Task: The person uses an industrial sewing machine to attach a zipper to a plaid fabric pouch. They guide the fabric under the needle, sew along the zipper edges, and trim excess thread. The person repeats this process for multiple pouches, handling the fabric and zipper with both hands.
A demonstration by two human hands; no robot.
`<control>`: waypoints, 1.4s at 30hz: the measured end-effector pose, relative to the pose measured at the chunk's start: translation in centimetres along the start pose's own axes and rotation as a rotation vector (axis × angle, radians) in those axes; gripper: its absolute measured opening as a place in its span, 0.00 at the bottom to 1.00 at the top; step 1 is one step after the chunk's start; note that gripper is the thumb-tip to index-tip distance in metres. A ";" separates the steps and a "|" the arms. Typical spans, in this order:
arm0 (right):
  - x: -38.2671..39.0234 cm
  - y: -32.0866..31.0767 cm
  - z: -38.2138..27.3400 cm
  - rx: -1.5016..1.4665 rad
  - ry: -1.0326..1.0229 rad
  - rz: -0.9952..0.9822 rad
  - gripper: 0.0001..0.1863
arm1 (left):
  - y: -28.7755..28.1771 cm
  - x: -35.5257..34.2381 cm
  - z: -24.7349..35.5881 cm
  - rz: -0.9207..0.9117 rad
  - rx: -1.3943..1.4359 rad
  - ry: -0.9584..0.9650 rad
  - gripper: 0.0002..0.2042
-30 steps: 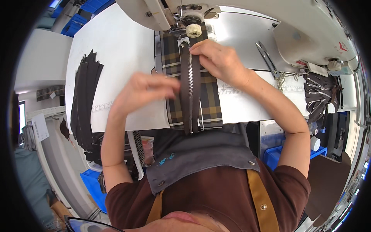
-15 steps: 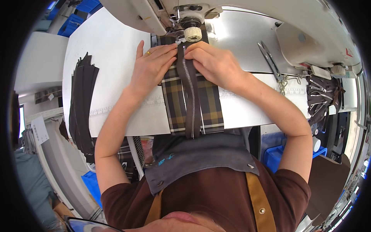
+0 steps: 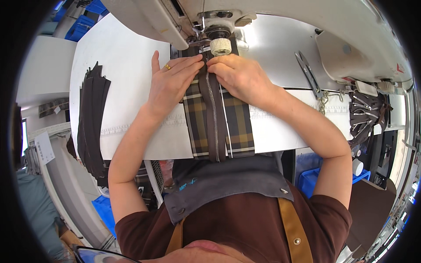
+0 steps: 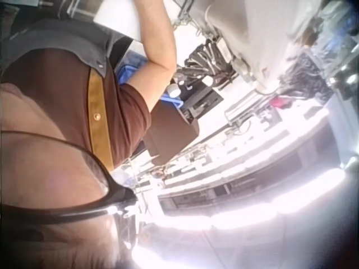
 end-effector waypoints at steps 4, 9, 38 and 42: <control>0.0 -0.1 -0.1 0.135 -0.035 0.026 0.11 | -0.1 0.0 0.2 0.026 -0.020 0.049 0.12; -0.1 0.0 -0.3 0.205 -0.047 0.046 0.10 | -0.2 -0.1 0.4 0.019 -0.011 0.025 0.12; -0.4 -0.5 -0.9 0.174 -0.021 -0.054 0.12 | -18.0 14.3 -9.5 0.221 -0.421 -0.605 0.14; -0.7 -0.6 -1.0 0.182 -0.027 -0.052 0.12 | -19.4 15.5 -14.3 0.278 -0.387 -0.615 0.20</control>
Point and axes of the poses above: each hand's wrist, its own x-axis away from the middle knuckle, its own y-axis out of the palm, z = x × y, the point moved 6 cm from there along -x, towards the middle knuckle, and after that the axes turned 14 degrees about x, right-handed, at the moved point
